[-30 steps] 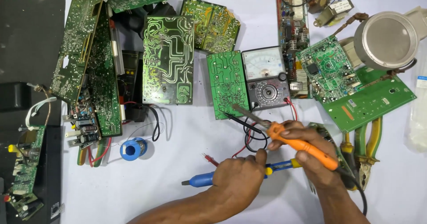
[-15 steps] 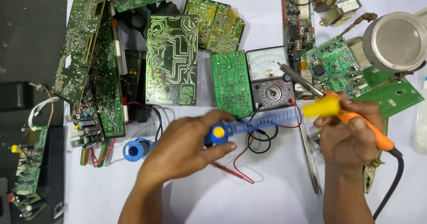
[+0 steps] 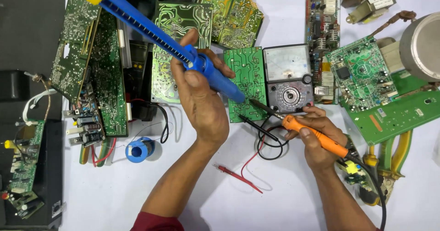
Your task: Testing a circuit board with a multimeter and using a soldering iron and desoldering pump to remove components.
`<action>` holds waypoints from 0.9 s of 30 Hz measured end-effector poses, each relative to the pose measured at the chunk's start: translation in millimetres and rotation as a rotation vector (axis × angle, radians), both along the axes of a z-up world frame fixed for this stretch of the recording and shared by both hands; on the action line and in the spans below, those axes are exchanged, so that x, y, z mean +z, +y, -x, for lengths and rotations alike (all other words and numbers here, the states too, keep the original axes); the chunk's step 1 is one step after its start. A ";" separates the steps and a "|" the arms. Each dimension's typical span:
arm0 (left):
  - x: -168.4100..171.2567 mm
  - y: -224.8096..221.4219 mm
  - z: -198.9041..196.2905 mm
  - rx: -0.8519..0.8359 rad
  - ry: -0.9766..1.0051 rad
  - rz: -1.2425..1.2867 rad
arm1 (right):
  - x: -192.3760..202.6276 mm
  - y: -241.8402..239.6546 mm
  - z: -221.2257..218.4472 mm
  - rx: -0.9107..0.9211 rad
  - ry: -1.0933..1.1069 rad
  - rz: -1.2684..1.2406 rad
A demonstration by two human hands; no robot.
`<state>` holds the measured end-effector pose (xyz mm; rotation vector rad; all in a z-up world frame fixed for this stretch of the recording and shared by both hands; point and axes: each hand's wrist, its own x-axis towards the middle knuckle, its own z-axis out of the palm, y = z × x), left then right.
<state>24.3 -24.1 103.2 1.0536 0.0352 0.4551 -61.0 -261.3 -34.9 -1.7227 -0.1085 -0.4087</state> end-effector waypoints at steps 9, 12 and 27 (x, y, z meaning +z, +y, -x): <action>-10.7 -4.8 -0.2 0.005 -0.002 0.093 | 28.2 12.5 -7.7 0.071 -0.100 0.106; -19.3 -7.6 -1.5 -0.006 -0.004 0.088 | 32.7 15.2 -7.4 0.063 -0.108 0.111; -28.6 -5.1 -1.4 -0.057 -0.043 0.207 | 57.4 21.2 -10.2 0.120 -0.292 0.409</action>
